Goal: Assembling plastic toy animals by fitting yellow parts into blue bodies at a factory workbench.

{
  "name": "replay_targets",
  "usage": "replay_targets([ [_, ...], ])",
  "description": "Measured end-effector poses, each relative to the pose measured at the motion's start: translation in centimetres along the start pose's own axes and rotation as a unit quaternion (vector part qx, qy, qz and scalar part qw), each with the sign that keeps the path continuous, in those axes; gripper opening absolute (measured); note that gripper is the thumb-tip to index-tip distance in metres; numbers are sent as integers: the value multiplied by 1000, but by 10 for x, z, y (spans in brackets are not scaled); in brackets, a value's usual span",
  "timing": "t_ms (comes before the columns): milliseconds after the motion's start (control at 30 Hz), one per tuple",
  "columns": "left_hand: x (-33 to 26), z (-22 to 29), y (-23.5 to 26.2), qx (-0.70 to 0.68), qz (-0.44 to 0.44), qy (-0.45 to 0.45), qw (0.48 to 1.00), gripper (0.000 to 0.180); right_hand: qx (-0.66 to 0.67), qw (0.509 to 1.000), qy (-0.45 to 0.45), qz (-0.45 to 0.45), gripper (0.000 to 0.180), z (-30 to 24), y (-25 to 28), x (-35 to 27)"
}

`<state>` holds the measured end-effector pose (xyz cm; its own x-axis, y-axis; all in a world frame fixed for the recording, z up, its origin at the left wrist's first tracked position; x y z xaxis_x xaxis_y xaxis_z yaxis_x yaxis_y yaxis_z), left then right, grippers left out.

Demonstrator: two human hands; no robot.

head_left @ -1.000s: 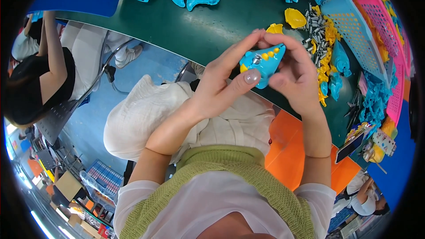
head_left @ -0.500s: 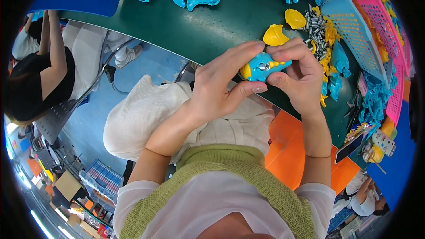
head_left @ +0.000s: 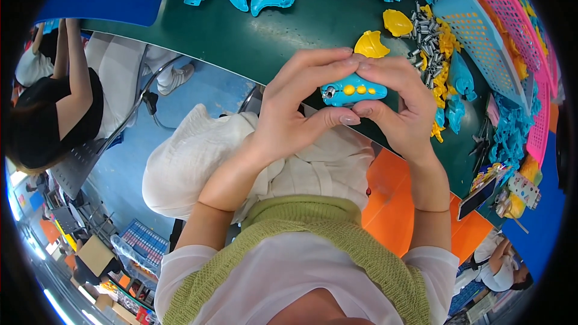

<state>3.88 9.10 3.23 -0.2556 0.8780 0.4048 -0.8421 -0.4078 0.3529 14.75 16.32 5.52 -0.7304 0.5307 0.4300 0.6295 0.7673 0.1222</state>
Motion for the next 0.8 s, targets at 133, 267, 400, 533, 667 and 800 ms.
replay_targets([
  [133, -1, 5, -2, 68, -20, -58, 996, 54, 2, 1000, -10, 2, 40, 2, 1, 0],
  [267, -3, -3, 0, -24, 7, 21, 999, 51, 40, 999, -25, 10, 43, 3, 0, 2],
  [400, -4, -14, 5, -227, 75, 83, 967, 50, 158, 984, -65, 42, 43, 11, -2, 0],
  [533, -5, -23, -5, -275, 24, 120, 954, 54, 116, 990, -80, 19, 47, 17, 8, -6],
  [667, -5, -17, -9, -195, -27, 112, 974, 62, 80, 996, -35, -6, 51, 4, 3, -3],
  [800, 0, -9, -1, -147, 10, 38, 988, 58, 156, 987, -26, 24, 41, 5, 6, -2],
])
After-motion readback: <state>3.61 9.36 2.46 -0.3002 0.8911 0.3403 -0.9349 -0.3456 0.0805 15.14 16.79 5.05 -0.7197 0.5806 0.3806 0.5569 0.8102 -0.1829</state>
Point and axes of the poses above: each hand's wrist, its own x-axis towards the middle knuckle, its own y-axis out of the back of the hand, z = x × y, the point moved 9 cm from there along x, towards the middle knuckle, and after that the axes turned 15 degrees about x, right-handed, at the moved point
